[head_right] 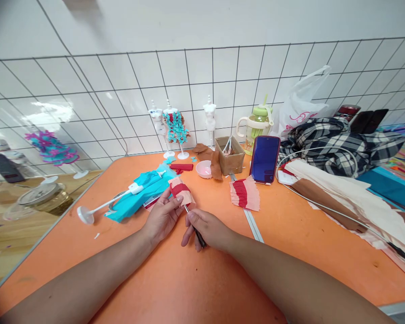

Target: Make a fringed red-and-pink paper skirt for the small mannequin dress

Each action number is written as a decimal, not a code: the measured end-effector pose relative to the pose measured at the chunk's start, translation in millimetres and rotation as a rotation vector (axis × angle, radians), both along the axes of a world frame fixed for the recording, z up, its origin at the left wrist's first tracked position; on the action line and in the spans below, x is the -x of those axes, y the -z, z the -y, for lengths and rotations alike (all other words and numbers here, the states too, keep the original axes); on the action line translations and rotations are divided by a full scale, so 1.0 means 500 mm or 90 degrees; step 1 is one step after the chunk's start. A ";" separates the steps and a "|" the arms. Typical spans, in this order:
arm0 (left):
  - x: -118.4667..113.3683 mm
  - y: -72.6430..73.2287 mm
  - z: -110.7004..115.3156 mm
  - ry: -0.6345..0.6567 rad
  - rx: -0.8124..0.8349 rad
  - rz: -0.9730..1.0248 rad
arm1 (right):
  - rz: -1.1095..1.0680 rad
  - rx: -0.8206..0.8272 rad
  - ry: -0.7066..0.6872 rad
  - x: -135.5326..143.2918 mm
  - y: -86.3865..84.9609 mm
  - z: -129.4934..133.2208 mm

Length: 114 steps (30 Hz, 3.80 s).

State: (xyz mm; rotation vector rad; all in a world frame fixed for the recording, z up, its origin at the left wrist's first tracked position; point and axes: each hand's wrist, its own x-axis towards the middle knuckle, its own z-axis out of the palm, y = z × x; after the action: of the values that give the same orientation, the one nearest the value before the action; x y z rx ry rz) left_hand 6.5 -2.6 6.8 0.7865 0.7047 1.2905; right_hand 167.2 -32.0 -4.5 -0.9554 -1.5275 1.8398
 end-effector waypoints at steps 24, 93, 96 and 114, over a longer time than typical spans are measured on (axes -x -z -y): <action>0.001 -0.001 0.002 0.041 0.011 0.003 | -0.021 0.008 -0.006 -0.001 -0.003 -0.004; 0.004 0.006 -0.001 0.060 -0.012 0.022 | -0.044 0.017 0.003 -0.003 -0.008 -0.004; 0.003 0.004 0.000 0.059 -0.009 0.018 | -0.042 0.008 0.005 -0.002 -0.008 -0.003; 0.004 0.006 -0.002 0.061 0.005 0.034 | -0.038 0.011 0.003 -0.003 -0.009 -0.002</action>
State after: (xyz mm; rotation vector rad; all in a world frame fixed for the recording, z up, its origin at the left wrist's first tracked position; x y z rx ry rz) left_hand 4.3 -1.8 3.9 0.7680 0.6215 1.2174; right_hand 168.9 -30.9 -0.2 -0.9028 -1.4737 1.8648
